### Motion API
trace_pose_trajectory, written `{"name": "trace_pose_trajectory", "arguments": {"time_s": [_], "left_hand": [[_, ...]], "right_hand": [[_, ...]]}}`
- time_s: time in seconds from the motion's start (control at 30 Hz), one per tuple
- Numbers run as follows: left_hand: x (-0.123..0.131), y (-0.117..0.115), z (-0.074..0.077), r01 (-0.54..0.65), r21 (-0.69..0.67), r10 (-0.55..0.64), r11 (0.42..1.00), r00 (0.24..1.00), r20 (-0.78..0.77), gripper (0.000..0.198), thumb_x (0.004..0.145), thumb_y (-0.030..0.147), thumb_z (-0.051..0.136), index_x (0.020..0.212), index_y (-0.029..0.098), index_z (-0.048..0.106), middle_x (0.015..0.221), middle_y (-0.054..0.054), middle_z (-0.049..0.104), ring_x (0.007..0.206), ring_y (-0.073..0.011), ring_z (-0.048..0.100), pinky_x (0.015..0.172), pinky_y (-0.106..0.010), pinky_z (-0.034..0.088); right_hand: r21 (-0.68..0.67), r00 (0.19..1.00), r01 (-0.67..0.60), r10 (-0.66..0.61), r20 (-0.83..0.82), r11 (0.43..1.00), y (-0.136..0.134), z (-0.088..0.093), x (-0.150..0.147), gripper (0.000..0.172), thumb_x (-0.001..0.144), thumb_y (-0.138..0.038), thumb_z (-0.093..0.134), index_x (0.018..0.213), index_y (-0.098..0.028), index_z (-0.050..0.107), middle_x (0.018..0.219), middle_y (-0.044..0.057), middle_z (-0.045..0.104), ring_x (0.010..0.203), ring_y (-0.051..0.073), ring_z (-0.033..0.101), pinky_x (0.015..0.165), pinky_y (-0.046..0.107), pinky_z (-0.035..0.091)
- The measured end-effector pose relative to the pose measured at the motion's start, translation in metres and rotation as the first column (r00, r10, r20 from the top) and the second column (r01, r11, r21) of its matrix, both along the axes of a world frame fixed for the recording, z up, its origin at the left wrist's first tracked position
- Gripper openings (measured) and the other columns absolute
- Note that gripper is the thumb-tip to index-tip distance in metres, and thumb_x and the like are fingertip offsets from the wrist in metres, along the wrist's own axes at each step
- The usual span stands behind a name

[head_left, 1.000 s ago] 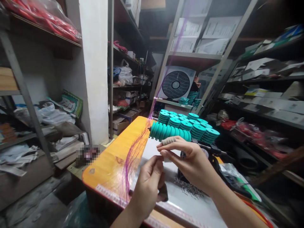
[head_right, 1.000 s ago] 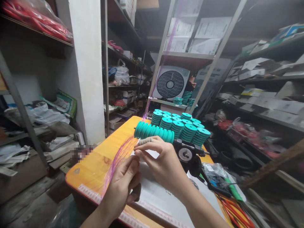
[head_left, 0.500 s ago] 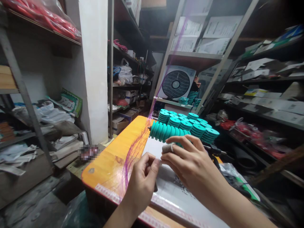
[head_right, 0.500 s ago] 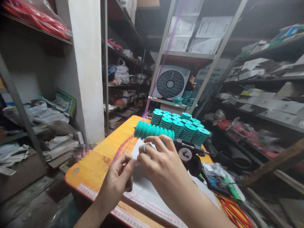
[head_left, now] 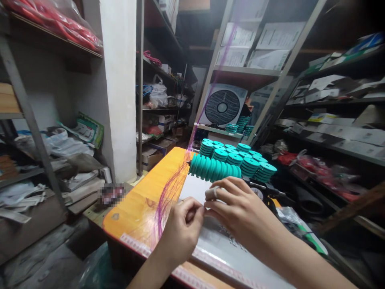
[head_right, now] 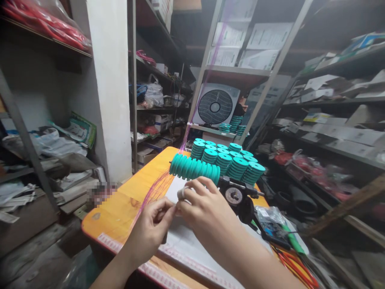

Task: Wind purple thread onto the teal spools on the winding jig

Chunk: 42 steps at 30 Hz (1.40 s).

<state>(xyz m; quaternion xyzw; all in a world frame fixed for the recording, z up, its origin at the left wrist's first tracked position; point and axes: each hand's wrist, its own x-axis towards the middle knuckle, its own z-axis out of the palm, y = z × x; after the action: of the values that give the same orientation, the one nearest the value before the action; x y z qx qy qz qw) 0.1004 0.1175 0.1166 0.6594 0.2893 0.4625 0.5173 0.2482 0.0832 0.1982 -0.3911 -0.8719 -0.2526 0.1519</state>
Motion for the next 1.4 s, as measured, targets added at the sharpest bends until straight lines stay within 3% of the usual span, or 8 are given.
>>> {"name": "trace_pose_trajectory", "arguments": {"time_s": [0.13,0.5,0.67,0.83,0.93,1.07,1.23,1.4], "left_hand": [[-0.001,0.000,-0.002,0.222,-0.255,-0.152,0.941,0.952,0.266,0.028,0.089,0.046,0.051,0.077,0.020,0.049,0.049,0.010,0.029,0.036,-0.0043,0.024,0.035,-0.019,0.023],[0.001,-0.003,0.004,0.302,-0.266,-0.185,0.915,0.903,0.388,0.027,0.087,0.044,0.056,0.076,0.019,0.051,0.046,0.011,0.027,0.034,-0.0023,0.025,0.034,-0.014,0.024],[0.010,0.014,-0.005,0.140,-0.250,-0.050,0.958,0.941,0.336,0.028,0.086,0.046,0.056,0.078,0.019,0.054,0.048,0.010,0.027,0.037,-0.0032,0.026,0.035,-0.015,0.025],[0.033,0.047,-0.011,-0.057,-0.307,0.176,0.950,0.910,0.376,0.030,0.082,0.048,0.058,0.084,0.018,0.057,0.048,0.011,0.026,0.039,-0.0038,0.024,0.035,-0.014,0.023],[0.045,0.062,-0.011,-0.044,-0.341,0.195,0.939,0.885,0.423,0.032,0.079,0.048,0.061,0.082,0.017,0.056,0.047,0.012,0.027,0.037,-0.0031,0.023,0.035,-0.014,0.021],[0.051,0.070,-0.011,-0.032,-0.366,0.202,0.930,0.876,0.438,0.032,0.074,0.047,0.065,0.078,0.017,0.054,0.049,0.011,0.032,0.036,-0.0023,0.025,0.035,-0.015,0.020],[0.056,0.074,-0.015,-0.027,-0.363,0.205,0.931,0.864,0.460,0.029,0.074,0.043,0.064,0.074,0.018,0.050,0.052,0.010,0.034,0.036,-0.0019,0.028,0.036,-0.016,0.021],[0.062,0.077,-0.019,-0.025,-0.395,0.233,0.918,0.841,0.488,0.027,0.074,0.040,0.064,0.070,0.019,0.047,0.054,0.010,0.033,0.036,-0.0022,0.030,0.035,-0.017,0.020]], "right_hand": [[-0.189,0.941,-0.060,-0.008,-0.338,0.980,-0.004,0.001,0.007,0.014,0.088,-0.029,0.061,0.100,-0.029,0.068,0.092,-0.002,0.069,0.084,0.015,0.058,0.076,0.033,0.041],[-0.136,0.826,-0.121,0.024,-0.562,0.983,-0.001,-0.012,0.005,0.017,0.087,-0.018,0.060,0.094,-0.028,0.072,0.078,-0.001,0.068,0.074,0.015,0.060,0.072,0.032,0.045],[-0.197,0.879,-0.061,-0.042,-0.476,0.978,0.015,-0.004,0.008,0.018,0.091,-0.023,0.053,0.099,-0.026,0.069,0.091,0.002,0.070,0.086,0.017,0.061,0.079,0.036,0.047],[-0.049,0.947,0.219,-0.224,-0.229,0.975,0.055,-0.006,0.014,0.059,0.082,-0.010,0.045,0.140,-0.006,0.038,0.133,0.017,0.053,0.128,0.029,0.040,0.106,0.050,0.037],[-0.019,0.949,0.290,-0.290,-0.127,0.957,0.074,-0.015,0.017,0.070,0.074,-0.007,0.044,0.143,0.001,0.029,0.142,0.022,0.042,0.135,0.031,0.032,0.111,0.049,0.031],[0.005,0.953,0.282,-0.280,-0.115,0.959,0.079,-0.023,0.020,0.073,0.073,-0.009,0.044,0.143,-0.002,0.027,0.143,0.022,0.042,0.134,0.031,0.035,0.111,0.051,0.031],[-0.032,0.950,0.263,-0.265,-0.165,0.964,0.080,-0.018,0.017,0.066,0.083,-0.021,0.046,0.144,-0.008,0.027,0.135,0.020,0.050,0.131,0.031,0.040,0.109,0.051,0.034],[-0.055,0.939,0.303,-0.308,-0.155,0.951,0.089,-0.012,0.011,0.065,0.087,-0.037,0.053,0.143,-0.012,0.033,0.139,0.020,0.047,0.130,0.033,0.041,0.104,0.050,0.037]]}}
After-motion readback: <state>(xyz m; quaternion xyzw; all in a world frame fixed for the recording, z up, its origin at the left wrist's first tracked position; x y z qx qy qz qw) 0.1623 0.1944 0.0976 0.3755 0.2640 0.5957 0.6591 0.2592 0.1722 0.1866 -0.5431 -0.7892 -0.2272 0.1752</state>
